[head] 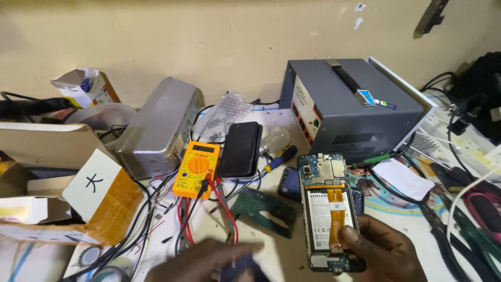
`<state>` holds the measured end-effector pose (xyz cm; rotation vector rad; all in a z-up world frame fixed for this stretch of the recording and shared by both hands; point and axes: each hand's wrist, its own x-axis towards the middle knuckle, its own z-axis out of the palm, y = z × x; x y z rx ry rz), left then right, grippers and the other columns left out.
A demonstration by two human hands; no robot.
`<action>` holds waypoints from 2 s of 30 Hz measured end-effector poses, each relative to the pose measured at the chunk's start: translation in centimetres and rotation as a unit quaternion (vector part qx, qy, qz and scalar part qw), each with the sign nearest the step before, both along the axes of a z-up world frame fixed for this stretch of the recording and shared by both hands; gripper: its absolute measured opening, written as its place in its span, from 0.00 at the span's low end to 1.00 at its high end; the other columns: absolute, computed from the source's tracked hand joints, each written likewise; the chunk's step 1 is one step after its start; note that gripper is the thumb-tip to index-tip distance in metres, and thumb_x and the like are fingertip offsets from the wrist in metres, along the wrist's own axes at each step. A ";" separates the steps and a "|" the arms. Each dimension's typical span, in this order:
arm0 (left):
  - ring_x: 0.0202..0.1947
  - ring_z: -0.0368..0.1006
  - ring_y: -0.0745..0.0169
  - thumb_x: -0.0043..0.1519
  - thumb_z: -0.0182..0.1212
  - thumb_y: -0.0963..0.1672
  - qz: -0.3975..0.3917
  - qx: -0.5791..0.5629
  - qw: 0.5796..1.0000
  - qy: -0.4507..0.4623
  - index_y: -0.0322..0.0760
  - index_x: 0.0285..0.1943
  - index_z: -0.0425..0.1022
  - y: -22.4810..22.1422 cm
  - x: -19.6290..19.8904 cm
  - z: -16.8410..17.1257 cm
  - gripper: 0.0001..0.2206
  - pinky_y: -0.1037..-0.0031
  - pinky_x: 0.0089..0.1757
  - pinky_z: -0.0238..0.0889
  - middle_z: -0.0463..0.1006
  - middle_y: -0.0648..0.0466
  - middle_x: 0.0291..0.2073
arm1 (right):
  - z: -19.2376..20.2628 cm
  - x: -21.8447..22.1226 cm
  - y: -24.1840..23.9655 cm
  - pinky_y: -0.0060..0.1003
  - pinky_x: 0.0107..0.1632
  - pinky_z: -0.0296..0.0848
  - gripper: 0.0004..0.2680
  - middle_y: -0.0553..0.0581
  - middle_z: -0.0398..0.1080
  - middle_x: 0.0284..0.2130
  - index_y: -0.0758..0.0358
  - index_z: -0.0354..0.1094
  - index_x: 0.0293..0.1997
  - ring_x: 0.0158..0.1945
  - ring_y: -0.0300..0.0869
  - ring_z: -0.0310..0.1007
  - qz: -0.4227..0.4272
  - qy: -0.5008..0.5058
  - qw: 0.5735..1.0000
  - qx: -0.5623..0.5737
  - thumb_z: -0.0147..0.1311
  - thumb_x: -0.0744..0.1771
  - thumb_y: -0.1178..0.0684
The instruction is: Disassembling and inspecting the internal components of a smartphone using a precision screwdriver on a repair workbench.
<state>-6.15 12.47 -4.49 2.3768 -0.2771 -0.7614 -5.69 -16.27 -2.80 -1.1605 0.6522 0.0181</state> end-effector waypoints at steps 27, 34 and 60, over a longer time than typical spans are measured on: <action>0.32 0.78 0.32 0.60 0.59 0.43 0.443 -0.593 0.661 0.129 0.34 0.62 0.81 -12.3 5.8 5.1 0.20 0.48 0.32 0.68 0.86 0.33 0.41 | -0.7 7.3 -4.6 0.40 0.29 0.76 0.07 0.68 0.82 0.29 0.76 0.82 0.40 0.25 0.49 0.77 0.184 -0.287 0.903 -0.260 0.58 0.65 0.63; 0.32 0.79 0.26 0.59 0.58 0.39 0.414 -0.670 0.600 0.140 0.20 0.60 0.77 -13.2 6.4 0.9 0.20 0.48 0.34 0.73 0.82 0.22 0.38 | -0.4 7.3 -6.2 0.35 0.42 0.74 0.19 0.59 0.79 0.31 0.64 0.81 0.43 0.39 0.42 0.78 0.165 -0.226 0.860 -0.427 0.44 0.56 0.72; 0.42 0.79 0.43 0.63 0.57 0.47 0.439 -0.526 0.685 0.248 0.42 0.68 0.81 -13.9 6.2 2.4 0.23 0.60 0.42 0.70 0.85 0.41 0.45 | -0.1 4.6 -1.9 0.36 0.40 0.77 0.08 0.56 0.79 0.30 0.58 0.67 0.29 0.37 0.41 0.78 0.131 -0.412 0.819 -0.377 0.66 0.61 0.63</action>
